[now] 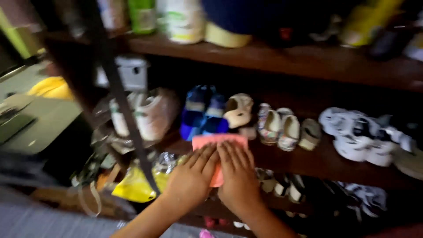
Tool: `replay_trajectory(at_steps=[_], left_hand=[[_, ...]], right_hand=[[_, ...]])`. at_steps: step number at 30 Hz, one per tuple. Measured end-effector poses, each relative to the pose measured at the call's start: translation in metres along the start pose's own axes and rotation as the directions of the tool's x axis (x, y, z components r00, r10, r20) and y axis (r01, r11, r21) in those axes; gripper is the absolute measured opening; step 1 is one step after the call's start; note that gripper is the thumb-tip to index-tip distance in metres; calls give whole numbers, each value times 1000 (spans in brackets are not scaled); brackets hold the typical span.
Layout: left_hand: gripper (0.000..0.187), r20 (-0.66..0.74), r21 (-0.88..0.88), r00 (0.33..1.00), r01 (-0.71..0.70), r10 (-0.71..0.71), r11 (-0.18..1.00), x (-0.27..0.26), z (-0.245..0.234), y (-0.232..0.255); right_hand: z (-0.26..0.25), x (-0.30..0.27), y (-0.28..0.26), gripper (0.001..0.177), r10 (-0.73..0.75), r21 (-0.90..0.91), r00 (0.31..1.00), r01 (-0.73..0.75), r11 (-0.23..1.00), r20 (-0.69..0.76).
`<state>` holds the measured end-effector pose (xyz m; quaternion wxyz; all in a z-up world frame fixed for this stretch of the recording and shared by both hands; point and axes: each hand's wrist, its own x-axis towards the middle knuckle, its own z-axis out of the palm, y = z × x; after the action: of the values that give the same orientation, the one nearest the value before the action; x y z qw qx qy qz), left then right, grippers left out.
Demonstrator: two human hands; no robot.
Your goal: The person folds a pink cloth and places it on a shelf. They then handle a small plastic bag, a blue ribbon, and a black pouch, arranging them on the shelf among shoes and other items.
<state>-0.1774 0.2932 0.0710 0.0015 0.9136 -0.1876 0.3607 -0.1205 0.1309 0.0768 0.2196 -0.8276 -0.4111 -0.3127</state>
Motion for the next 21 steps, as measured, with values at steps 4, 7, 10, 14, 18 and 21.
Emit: replay_trajectory(at_steps=[4,7,10,14,18,21], left_hand=[[46,-201,24,967,-156,158,987,91,-61,24],[43,-394,79,898,-181,197,980,145,-77,39],[42,-445,116,874,-160,196,980,197,-69,48],[53,-456,95,868,-174,198,980,254,-41,52],[79,-108,-70,985,-146,138,987,294,-55,48],[37,134,-99,991,22,-8,995,306,-66,39]], right_hand=[[-77,36,24,51,-39,-161,971,1,987,-234],[-125,64,42,44,-145,-272,921,44,961,-363],[-158,86,71,47,-187,-403,895,8,915,-406],[-190,102,117,84,-117,-471,967,-3,882,-225],[-191,137,156,85,34,-465,999,-42,885,-26],[-211,159,141,45,60,-307,989,-15,951,137]])
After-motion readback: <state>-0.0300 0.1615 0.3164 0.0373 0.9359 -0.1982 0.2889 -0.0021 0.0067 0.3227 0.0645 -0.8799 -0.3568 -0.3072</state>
